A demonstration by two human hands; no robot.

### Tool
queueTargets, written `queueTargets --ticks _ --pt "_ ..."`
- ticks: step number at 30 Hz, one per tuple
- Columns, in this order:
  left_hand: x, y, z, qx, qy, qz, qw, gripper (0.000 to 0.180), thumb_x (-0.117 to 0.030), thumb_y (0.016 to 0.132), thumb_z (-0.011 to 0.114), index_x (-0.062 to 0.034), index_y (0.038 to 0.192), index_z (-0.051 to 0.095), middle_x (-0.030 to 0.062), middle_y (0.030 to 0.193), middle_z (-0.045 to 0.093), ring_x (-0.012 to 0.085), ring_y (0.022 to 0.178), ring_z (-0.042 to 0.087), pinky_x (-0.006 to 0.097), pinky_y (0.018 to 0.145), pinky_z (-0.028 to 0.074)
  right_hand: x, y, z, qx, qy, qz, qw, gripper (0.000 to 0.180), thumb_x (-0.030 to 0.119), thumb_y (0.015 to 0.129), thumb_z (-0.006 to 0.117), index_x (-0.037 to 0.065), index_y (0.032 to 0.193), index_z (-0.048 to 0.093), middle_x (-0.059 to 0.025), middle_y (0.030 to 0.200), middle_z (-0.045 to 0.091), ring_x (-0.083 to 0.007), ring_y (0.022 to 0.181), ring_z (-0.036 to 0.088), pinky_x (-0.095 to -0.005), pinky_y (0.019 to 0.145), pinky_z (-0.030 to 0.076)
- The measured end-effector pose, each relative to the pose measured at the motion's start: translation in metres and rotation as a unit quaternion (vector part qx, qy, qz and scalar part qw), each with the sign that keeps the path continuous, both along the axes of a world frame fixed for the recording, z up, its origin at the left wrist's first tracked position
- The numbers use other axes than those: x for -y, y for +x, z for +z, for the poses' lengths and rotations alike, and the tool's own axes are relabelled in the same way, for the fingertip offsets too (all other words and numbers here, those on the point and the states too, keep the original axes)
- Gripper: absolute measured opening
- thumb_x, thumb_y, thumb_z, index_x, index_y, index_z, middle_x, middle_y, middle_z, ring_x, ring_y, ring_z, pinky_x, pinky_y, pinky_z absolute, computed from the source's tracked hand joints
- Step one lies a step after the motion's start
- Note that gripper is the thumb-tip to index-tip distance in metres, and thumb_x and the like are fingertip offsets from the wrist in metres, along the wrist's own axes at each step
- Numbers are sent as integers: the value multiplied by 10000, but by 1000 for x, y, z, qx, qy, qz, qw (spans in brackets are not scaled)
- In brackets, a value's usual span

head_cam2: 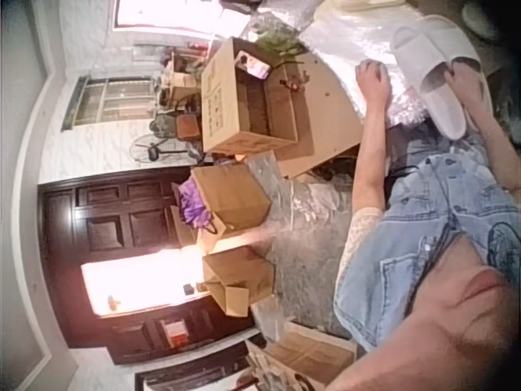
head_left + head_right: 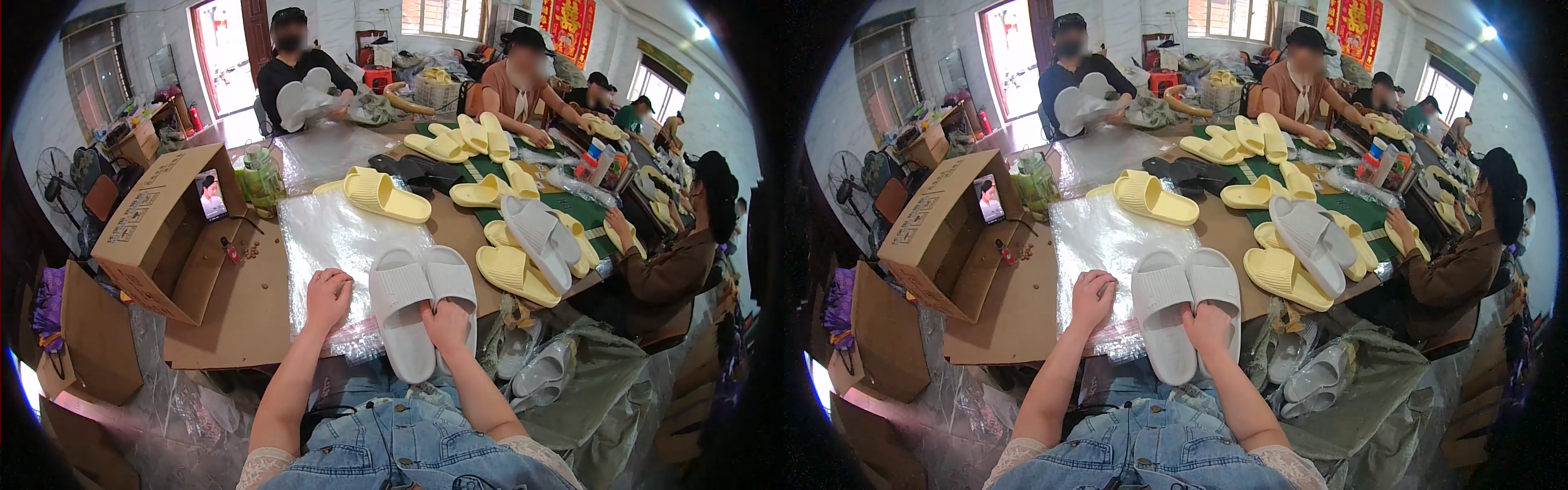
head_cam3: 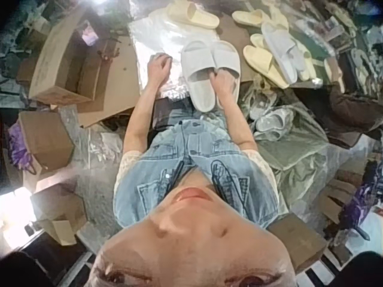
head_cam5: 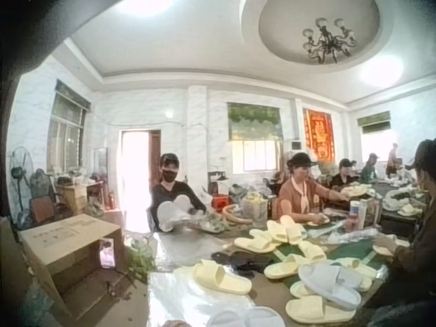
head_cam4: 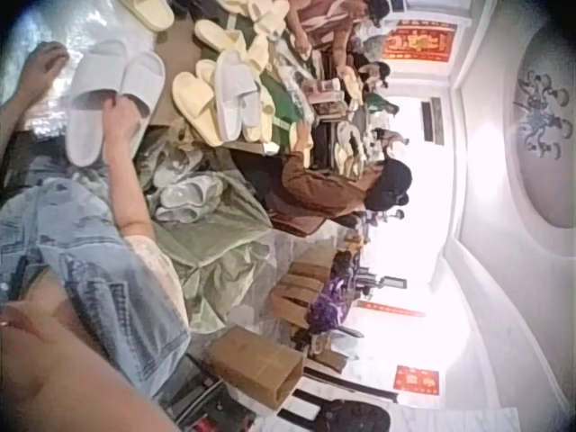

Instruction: The person wraps pairs of white and yellow plastic slippers in bubble wrap. They pick up a pair, place it on a sheet of bubble wrap, fold the wrap around the slippers, and set the wrapped pair aside. The process is repeated for multiple pairs throughout the clip.

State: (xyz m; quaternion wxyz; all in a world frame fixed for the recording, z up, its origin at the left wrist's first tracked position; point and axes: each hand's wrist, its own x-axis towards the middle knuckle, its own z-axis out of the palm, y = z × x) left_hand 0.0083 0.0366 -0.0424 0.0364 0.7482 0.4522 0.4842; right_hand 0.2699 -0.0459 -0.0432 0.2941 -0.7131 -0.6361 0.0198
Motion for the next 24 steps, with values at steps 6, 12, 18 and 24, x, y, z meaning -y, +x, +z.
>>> queueTargets --ticks 6,12,18,24 --pt "-2 -3 -2 -10 -16 -2 1000 100 -119 825 691 -61 891 738 89 972 697 305 929 616 412 829 487 2 -3 9 -1 -10 -5 1000 536 490 935 583 -26 839 692 -243 789 685 -440 720 668 -532 694 524" --pt "3 -2 7 -26 -21 -8 999 97 -141 810 712 -78 881 729 73 976 686 300 931 612 412 851 494 9 4 -4 -21 42 22 999 393 369 873 646 -4 752 684 -230 739 671 -425 682 666 -538 655 518" --pt "-1 -6 0 -48 -64 -5 997 273 -298 775 765 -94 955 736 88 1042 674 309 1031 597 419 925 475 38 40 -43 -109 192 87 971 250 215 828 670 -8 938 699 -235 865 689 -441 819 659 -494 716 509" --pt "29 7 43 -221 -178 -29 958 725 -551 691 805 -143 1267 641 110 1398 539 338 1322 450 511 1092 361 58 83 -27 -201 220 35 954 357 317 949 616 -34 950 676 -218 836 683 -433 782 651 -429 679 495"
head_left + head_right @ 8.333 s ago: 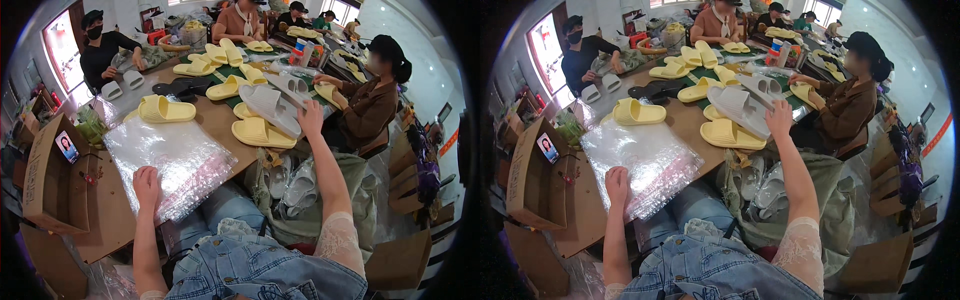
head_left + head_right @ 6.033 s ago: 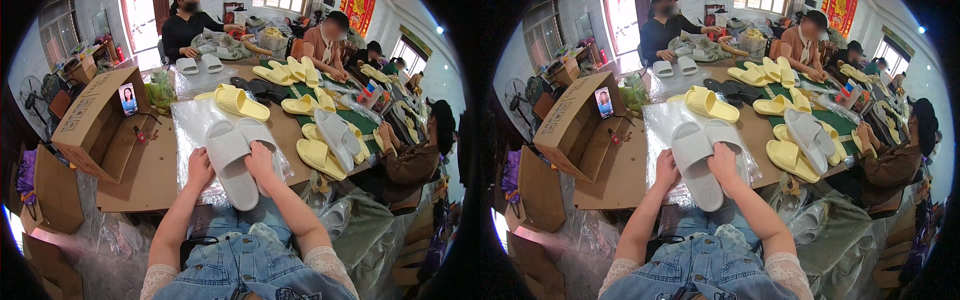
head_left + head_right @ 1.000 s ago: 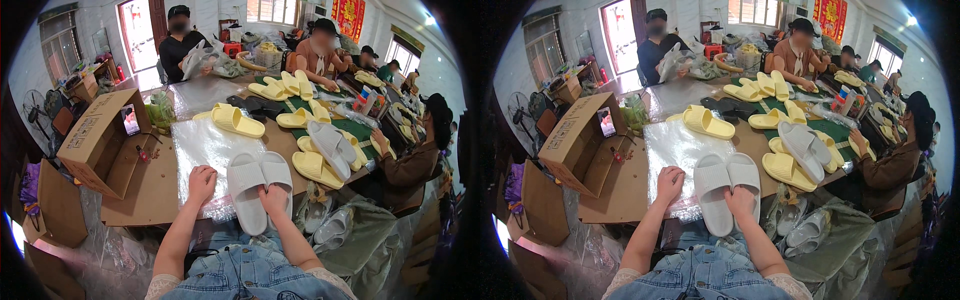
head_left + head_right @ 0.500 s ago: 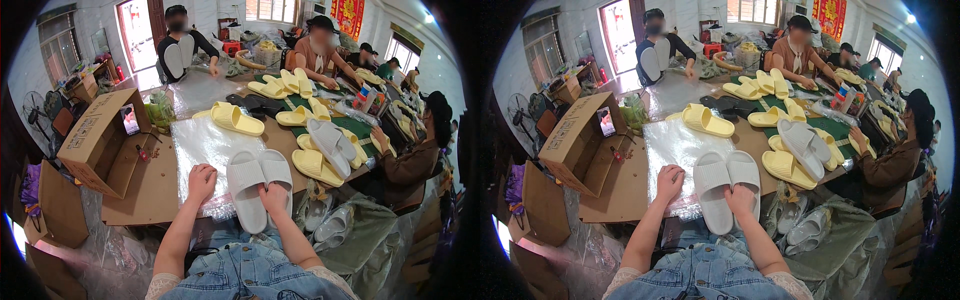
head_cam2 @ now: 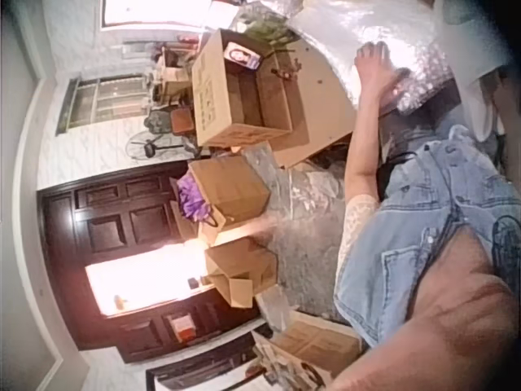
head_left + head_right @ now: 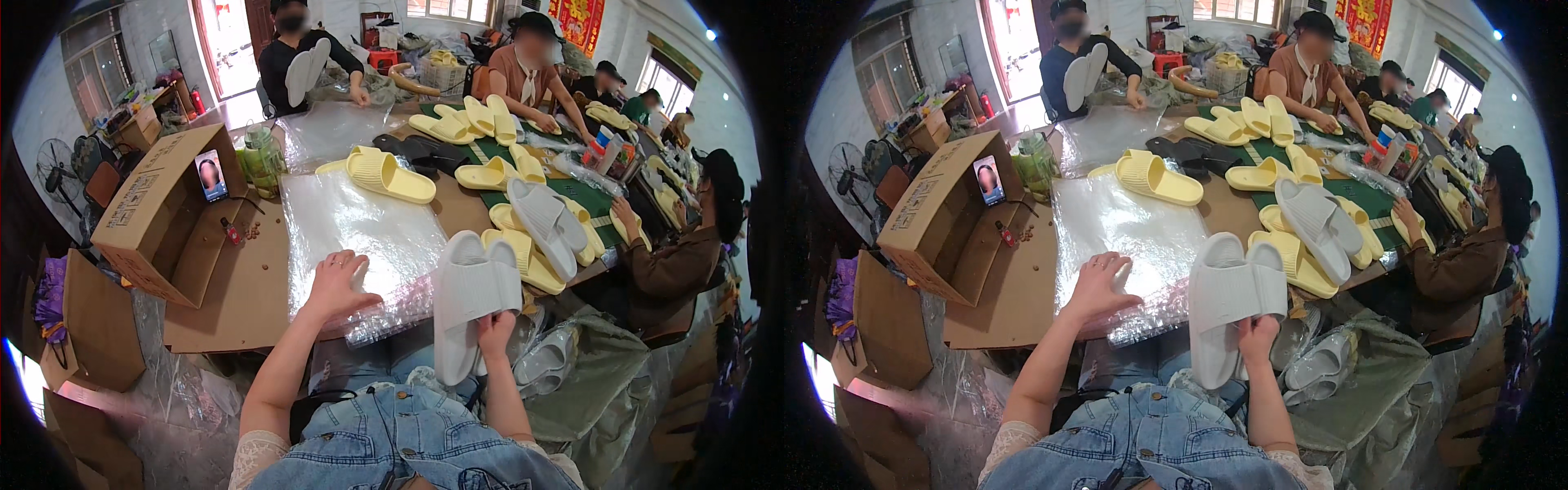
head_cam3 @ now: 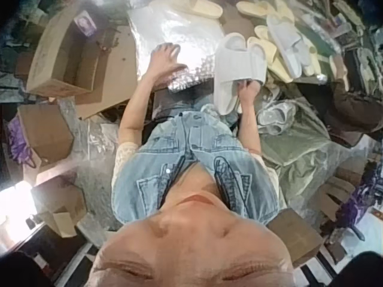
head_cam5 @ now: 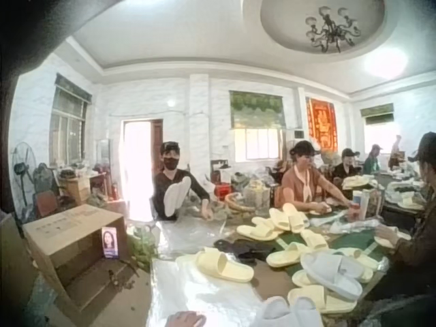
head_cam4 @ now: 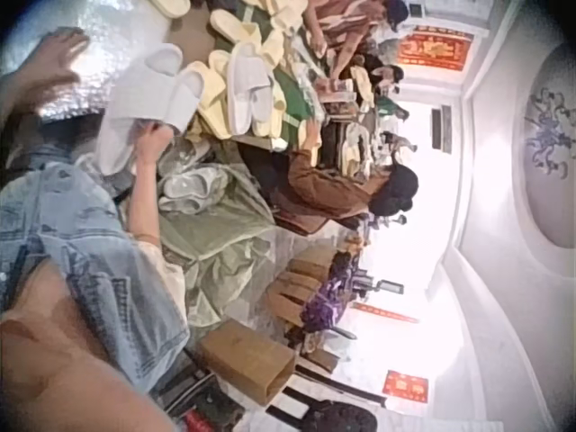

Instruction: The person wraps pairs of white and yellow plastic slippers in bubble wrap. They pick up a pair, place it on a sheet of bubble wrap, fold the wrap around the slippers, and set the wrapped pair aside. The process is repeated for multiple pairs throughout the clip.

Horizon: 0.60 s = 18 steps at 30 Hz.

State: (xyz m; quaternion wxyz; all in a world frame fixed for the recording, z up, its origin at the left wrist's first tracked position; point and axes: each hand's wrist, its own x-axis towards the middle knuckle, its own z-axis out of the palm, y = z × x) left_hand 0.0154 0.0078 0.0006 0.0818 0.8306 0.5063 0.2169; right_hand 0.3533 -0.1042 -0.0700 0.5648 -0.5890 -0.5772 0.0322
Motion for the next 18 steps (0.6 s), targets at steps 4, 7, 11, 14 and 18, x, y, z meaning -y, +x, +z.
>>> queueTargets --ticks 4,7,11,14,18 --pt "3 5 -11 -22 11 -22 999 647 -486 775 768 -141 1302 621 149 1413 547 358 1353 455 486 1118 369 1 11 2 -49 5 28 998 243 197 974 609 -44 983 640 -114 903 696 -187 792 621 -328 704 473" --pt "-4 1 -21 56 30 -23 998 406 -324 837 736 -128 1189 679 131 1294 639 355 1200 588 445 1003 488 4 12 0 -142 -13 59 988 217 149 976 592 -56 1028 640 -84 983 697 -150 874 620 -298 769 490" --pt "-7 -2 -20 91 73 17 993 226 -222 869 698 -141 1078 722 83 1193 681 318 1085 643 424 868 554 9 1 18 -183 -34 103 977 237 163 964 597 -60 1014 659 -94 963 700 -168 898 649 -310 800 504" --pt "-9 -1 -8 68 111 14 991 103 -194 875 684 -137 936 745 62 1031 681 275 969 654 410 769 565 12 -12 41 -142 -13 155 978 293 245 927 654 -43 970 686 -131 919 706 -207 865 682 -350 768 522" --pt "-12 3 3 24 165 -28 986 59 -150 857 674 -125 880 723 53 884 649 284 871 640 420 724 551 14 -25 87 82 -47 253 963 333 248 848 692 26 1095 707 -179 1075 713 -355 959 697 -418 831 542"
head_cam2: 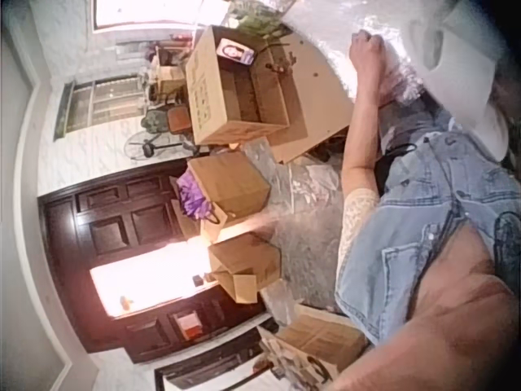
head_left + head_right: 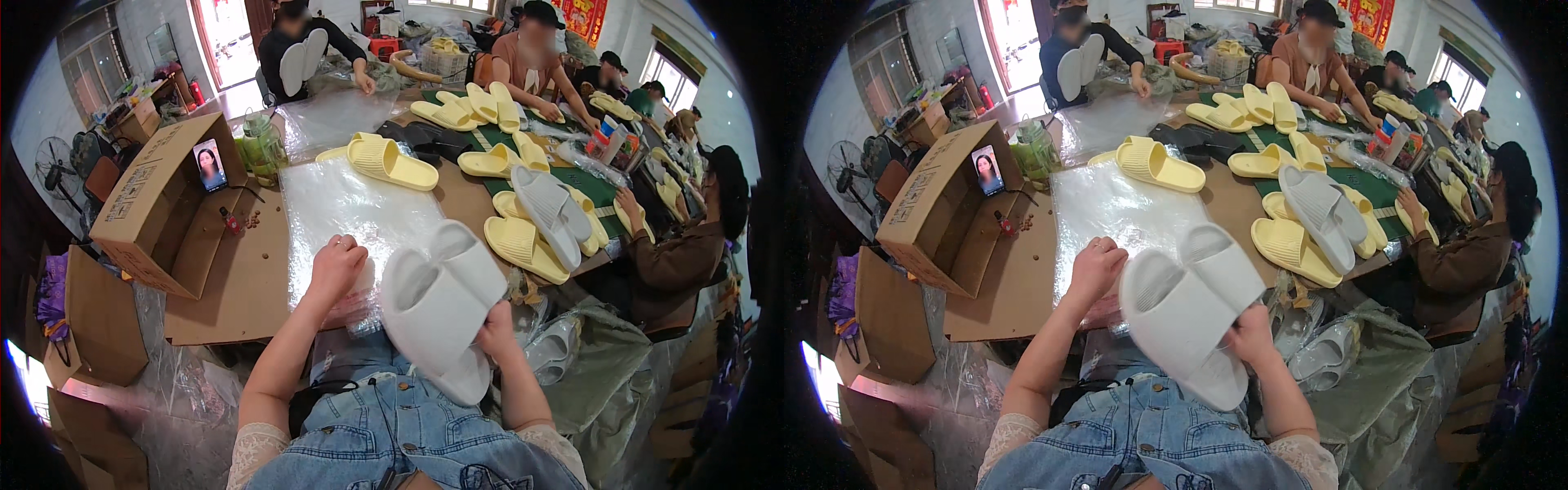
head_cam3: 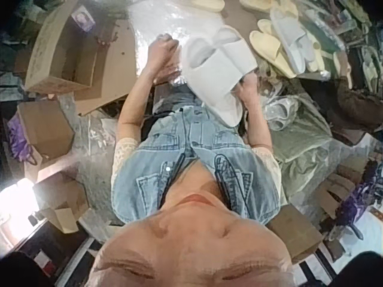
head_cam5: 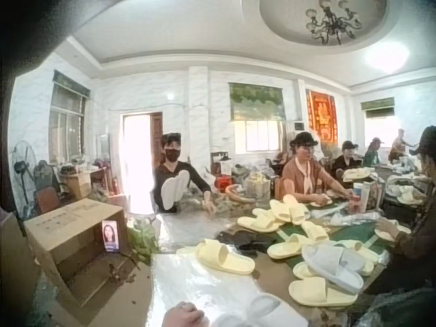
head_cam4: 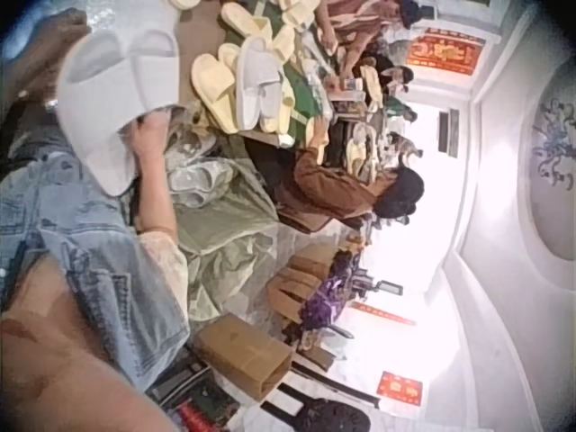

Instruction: The person wraps pairs of white and yellow plastic slippers in bubble wrap. They pick up a pair, place it on a sheet of bubble wrap, fold the wrap around the slippers, and set the wrapped pair aside. The process is repeated for multiple pairs throughout the clip.

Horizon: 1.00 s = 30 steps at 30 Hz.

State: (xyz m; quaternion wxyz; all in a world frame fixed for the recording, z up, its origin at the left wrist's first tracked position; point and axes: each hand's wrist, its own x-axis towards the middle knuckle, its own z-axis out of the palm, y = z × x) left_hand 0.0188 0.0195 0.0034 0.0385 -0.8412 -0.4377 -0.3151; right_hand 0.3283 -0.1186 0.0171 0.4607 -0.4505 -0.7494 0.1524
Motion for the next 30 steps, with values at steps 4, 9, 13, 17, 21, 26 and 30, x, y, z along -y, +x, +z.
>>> queueTargets --ticks 4,9,13,17,21,26,30 --pt "-2 5 10 69 -64 -20 995 75 -144 879 666 -92 912 709 90 871 668 312 874 648 425 736 540 -6 -15 11 153 -53 51 985 323 253 787 695 38 1028 699 -212 885 695 -428 834 668 -482 759 537" --pt "4 8 26 157 -130 -73 976 131 -140 915 658 -49 999 701 124 960 708 321 859 675 385 761 534 -12 -13 1 248 -110 -2 962 316 284 793 673 -31 775 667 -248 759 652 -445 727 644 -523 705 514" --pt "25 17 43 125 -193 -110 967 165 -177 931 643 -53 1022 702 129 978 709 316 875 682 381 772 538 -12 -9 -3 223 -134 -44 965 355 289 807 656 -51 707 654 -266 738 644 -454 725 643 -528 707 516" --pt "40 36 46 80 -140 -172 972 140 -179 931 638 -86 1018 696 110 966 710 332 864 678 402 760 546 -16 -22 7 215 -129 -64 966 351 285 812 653 -49 702 651 -266 732 646 -451 733 650 -525 712 521" --pt "50 52 58 38 -101 -181 978 108 -168 918 652 -94 988 688 111 925 707 325 781 681 408 687 551 -33 -34 -3 226 -139 -87 960 338 281 820 655 -40 715 652 -253 734 653 -437 739 658 -520 717 522" --pt "57 50 63 89 -73 -215 970 123 -155 910 667 -86 1010 685 104 909 705 320 777 681 412 676 548 -45 -51 -8 209 -140 -58 966 341 293 829 672 -33 731 660 -250 740 658 -420 730 666 -516 712 524" --pt "55 45 58 80 -68 -184 977 132 -158 911 671 -90 1021 692 102 939 712 318 816 690 405 707 553 -45 -59 -19 202 -122 -78 969 337 307 831 686 -23 761 672 -256 763 673 -422 747 672 -518 718 526"
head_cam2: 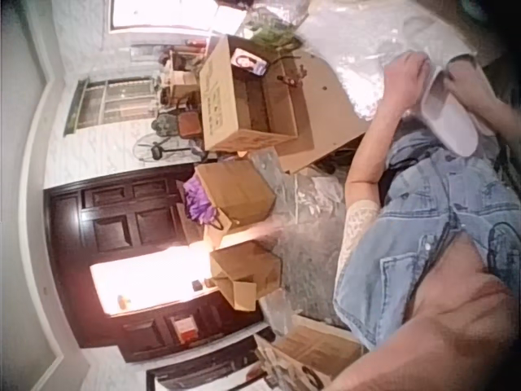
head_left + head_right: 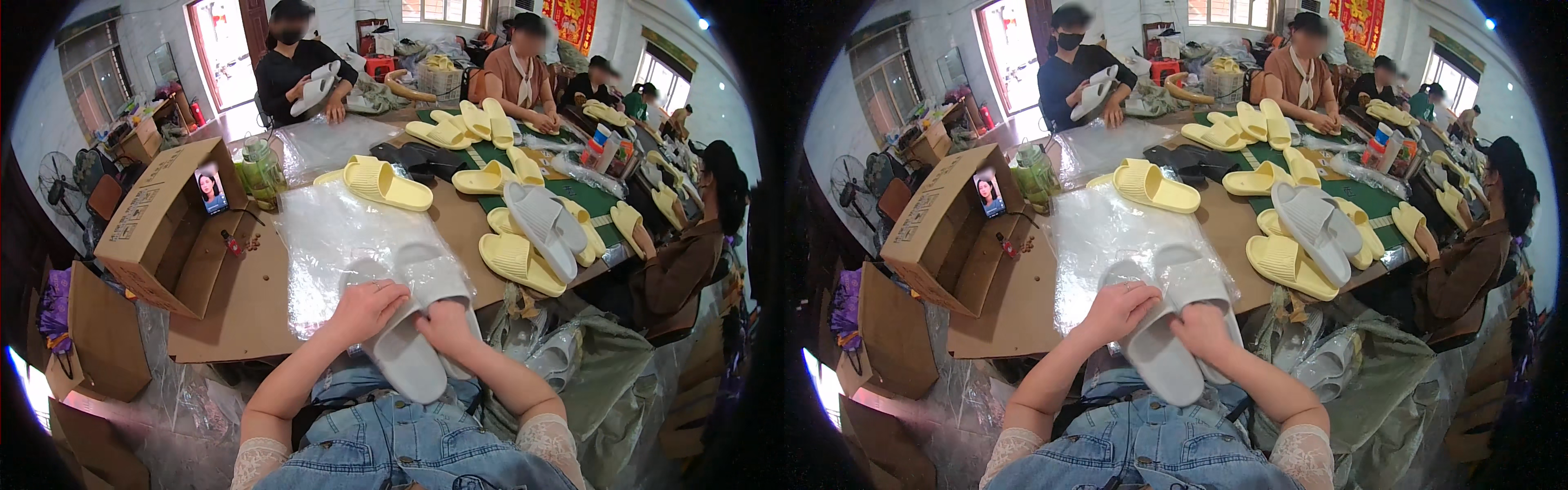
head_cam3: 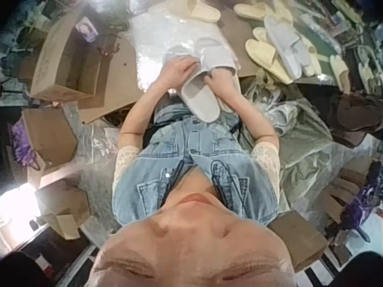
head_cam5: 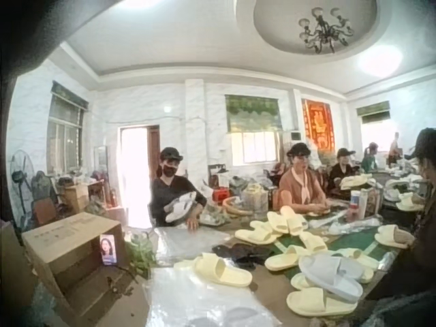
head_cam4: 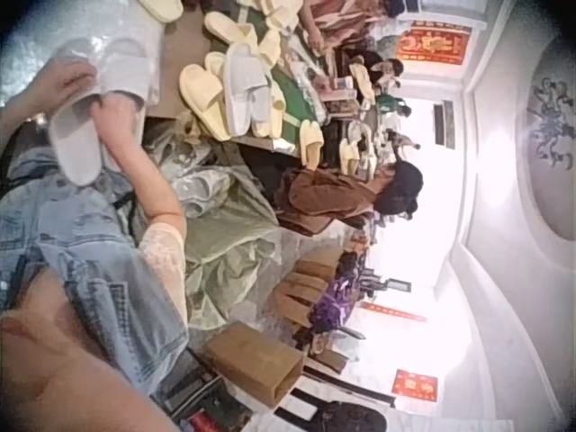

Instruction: The person wraps pairs of white and yellow plastic slippers in bubble wrap. They pick up a pair, place it on a sheet of bubble wrap, fold the wrap around the slippers, and set the wrapped pair aside. The process is repeated for multiple pairs throughout the clip.

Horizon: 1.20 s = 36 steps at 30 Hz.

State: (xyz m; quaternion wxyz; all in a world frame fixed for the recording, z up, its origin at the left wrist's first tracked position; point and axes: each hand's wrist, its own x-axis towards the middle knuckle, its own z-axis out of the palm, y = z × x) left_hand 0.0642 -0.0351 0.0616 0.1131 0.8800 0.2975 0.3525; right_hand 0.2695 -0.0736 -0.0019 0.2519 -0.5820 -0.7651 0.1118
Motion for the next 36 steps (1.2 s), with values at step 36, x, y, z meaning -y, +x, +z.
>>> queueTargets --ticks 36 --pt "-20 -43 -21 67 -75 41 994 228 -218 817 782 -88 995 724 94 1081 654 306 1064 584 411 927 476 -81 -34 -15 -107 151 -30 982 432 240 929 640 -25 1250 522 -237 1096 596 -455 1009 587 -511 899 479"
